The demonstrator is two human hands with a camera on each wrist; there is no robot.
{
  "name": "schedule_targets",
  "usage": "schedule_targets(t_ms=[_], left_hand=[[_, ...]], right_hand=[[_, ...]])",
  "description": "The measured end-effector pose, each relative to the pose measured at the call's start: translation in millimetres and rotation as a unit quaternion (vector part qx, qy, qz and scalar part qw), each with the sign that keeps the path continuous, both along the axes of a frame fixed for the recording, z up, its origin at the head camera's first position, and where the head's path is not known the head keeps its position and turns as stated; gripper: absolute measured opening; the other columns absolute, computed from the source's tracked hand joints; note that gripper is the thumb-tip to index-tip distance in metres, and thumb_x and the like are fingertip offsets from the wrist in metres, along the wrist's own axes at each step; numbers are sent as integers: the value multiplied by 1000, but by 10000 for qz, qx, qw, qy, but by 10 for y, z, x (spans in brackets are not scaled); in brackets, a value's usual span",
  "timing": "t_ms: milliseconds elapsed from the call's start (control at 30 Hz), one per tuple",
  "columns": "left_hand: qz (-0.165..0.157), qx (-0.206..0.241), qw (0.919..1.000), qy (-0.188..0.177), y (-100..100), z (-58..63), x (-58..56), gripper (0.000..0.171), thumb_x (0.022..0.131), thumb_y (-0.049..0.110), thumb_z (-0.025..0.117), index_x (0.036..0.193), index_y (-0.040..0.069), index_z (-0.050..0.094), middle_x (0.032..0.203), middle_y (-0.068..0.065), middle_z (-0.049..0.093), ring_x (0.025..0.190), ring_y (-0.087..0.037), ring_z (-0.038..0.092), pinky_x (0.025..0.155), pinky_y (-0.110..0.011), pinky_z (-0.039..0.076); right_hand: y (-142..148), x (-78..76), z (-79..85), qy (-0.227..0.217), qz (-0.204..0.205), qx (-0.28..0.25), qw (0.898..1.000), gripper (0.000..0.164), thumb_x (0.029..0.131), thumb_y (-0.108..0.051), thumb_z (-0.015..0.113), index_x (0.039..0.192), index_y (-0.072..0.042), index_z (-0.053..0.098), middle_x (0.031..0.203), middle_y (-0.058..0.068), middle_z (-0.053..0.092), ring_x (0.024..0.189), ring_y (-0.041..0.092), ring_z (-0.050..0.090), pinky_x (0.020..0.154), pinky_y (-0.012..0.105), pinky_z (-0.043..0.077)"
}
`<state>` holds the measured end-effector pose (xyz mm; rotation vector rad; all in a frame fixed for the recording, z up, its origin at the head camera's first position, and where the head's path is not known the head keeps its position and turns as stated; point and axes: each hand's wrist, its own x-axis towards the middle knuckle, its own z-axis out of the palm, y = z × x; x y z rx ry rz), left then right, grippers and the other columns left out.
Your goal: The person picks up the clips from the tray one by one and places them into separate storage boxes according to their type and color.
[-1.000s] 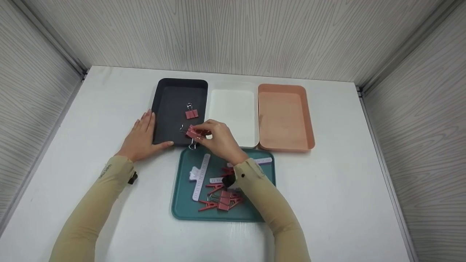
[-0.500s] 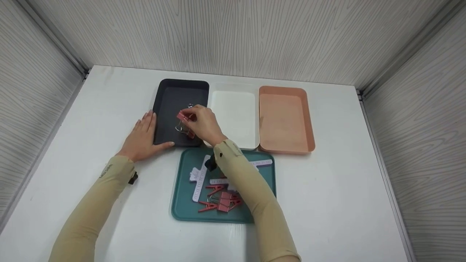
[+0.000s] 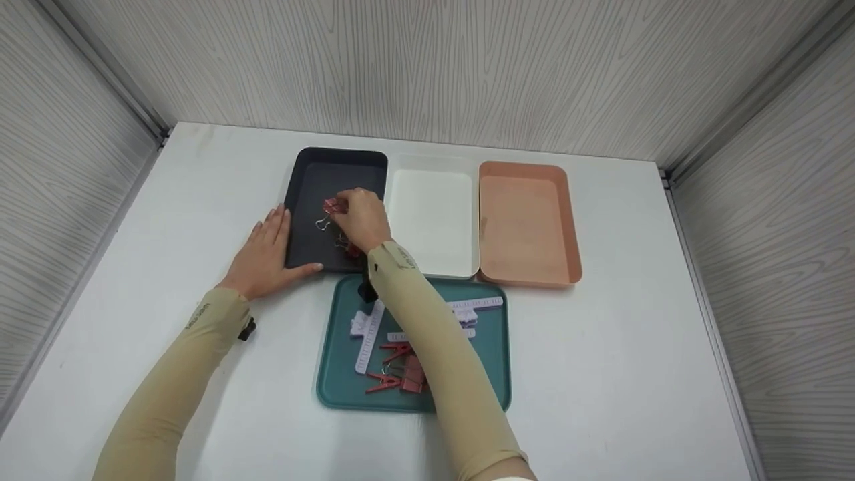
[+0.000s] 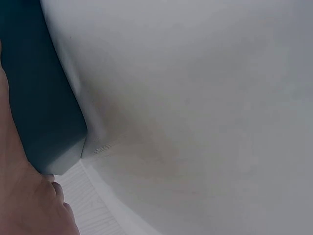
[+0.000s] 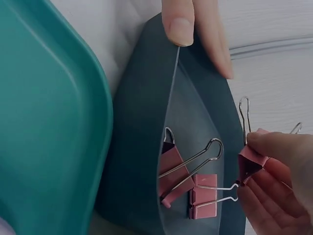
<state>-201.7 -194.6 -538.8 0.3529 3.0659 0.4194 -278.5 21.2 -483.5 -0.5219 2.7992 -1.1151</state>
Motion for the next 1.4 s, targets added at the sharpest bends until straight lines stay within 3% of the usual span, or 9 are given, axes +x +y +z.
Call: schedule_targets(t_ms=[200,533,700,767,900,1133,1400], left_hand=[[35,0,10000,-30,14,-6,-2,131,80,92,43,161,-4,2,168,-20,1,155,-29,-1,124,-37,-3],[84,-21,9999,-110,9,6,23,131,80,91,45,161,-4,2,168,-20,0,155,-29,-1,125,-39,-2],[78,6,9999,-104,1,-21,22,132,80,92,44,161,-3,1,168,-20,0,155,-29,-1,124,-38,-3],[68,33,9999,-95,-3,-23,19,132,80,91,45,161,-3,1,168,-20,0,155,-30,-1,124,-37,-4],[55,52,9999,-90,-2,-14,20,131,81,90,46,161,-4,2,168,-20,0,155,-30,-1,124,-37,-5],[59,-15,9998,-171,16,29,31,131,81,90,45,160,-4,1,168,-20,-2,155,-30,-3,124,-37,-5],[129,65,9997,-214,37,46,29,131,80,91,44,161,-2,-1,168,-18,-4,155,-29,-4,124,-37,-6]], right_hand=[[-14,46,64,-60,-73,-151,9998,49,94,-13,77,140,-4,62,134,13,65,117,24,65,99,32,54],[107,184,238,329,150,-293,9989,50,94,-24,77,139,-7,64,133,8,66,121,21,63,102,30,51],[201,247,316,440,212,-505,9975,50,94,-26,77,140,-9,64,133,8,67,103,19,66,93,31,54],[234,275,357,476,214,-548,9971,50,95,-26,76,140,-10,63,134,7,66,105,18,66,94,29,53],[291,333,429,654,190,-600,9959,49,94,-27,77,139,-11,64,135,5,65,125,17,59,106,27,46],[396,432,516,838,293,-970,9913,48,94,-23,78,138,-9,65,134,5,66,125,16,59,107,31,46],[501,538,609,1043,428,-1257,9856,47,93,-24,78,137,-8,66,136,5,64,129,15,56,110,27,41]])
